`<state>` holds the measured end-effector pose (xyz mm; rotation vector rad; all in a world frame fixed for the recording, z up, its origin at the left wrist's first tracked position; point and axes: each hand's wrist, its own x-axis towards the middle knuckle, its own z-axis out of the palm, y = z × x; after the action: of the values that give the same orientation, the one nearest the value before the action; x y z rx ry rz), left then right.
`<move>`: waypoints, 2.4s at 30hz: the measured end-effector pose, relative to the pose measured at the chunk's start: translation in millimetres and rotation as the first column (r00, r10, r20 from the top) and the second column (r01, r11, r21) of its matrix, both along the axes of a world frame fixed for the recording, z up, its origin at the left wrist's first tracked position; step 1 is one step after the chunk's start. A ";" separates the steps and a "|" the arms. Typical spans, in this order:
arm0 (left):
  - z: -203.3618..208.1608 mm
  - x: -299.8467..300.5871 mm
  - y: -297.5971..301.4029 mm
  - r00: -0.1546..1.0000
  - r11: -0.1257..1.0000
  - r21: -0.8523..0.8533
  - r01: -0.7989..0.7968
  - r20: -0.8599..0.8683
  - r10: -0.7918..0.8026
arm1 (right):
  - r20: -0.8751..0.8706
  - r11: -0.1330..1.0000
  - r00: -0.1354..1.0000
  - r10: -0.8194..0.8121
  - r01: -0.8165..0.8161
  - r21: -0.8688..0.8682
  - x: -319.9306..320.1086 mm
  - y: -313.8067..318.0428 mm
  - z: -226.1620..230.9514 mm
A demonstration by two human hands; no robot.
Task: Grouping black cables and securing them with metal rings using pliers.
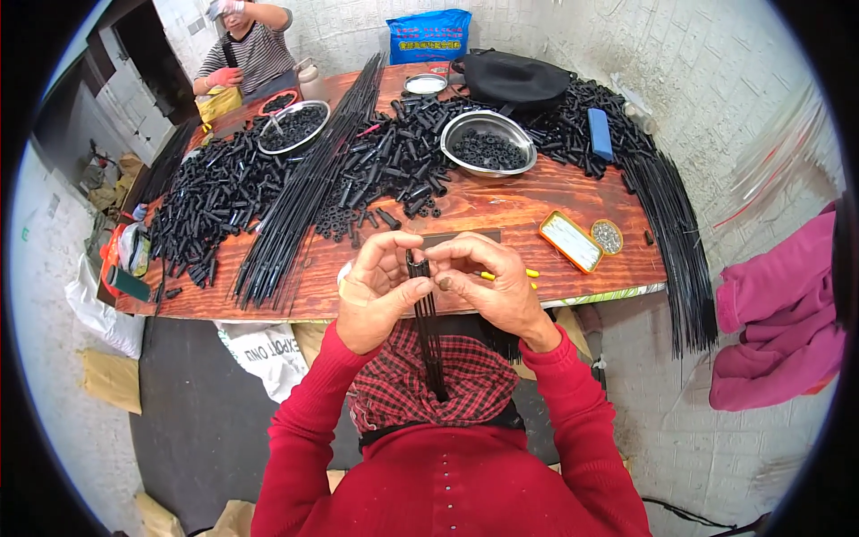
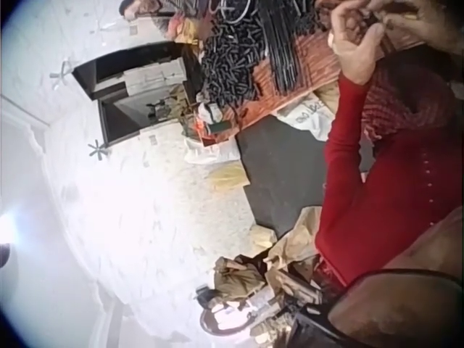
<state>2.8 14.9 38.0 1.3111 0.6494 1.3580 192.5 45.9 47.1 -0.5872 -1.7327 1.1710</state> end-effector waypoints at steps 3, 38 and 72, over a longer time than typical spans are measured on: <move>4.6 1.2 -1.5 1.000 0.998 -0.069 0.011 0.025 -0.009 | 0.102 0.970 0.991 -0.090 0.064 0.233 1.1 6.0 5.3; 10.2 -0.5 1.8 0.979 0.971 -0.132 0.202 0.055 -0.196 | -0.088 0.949 0.950 -0.298 0.305 0.076 9.2 39.8 -4.1; 3.7 -13.5 17.1 0.969 0.965 0.093 0.244 0.008 -0.246 | -0.284 0.866 0.930 0.233 -0.332 -0.375 -9.4 -2.6 -10.2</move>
<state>-10.7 32.0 41.7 1.3999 0.3995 1.2074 183.1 43.3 36.9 -0.4282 -1.4030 1.7756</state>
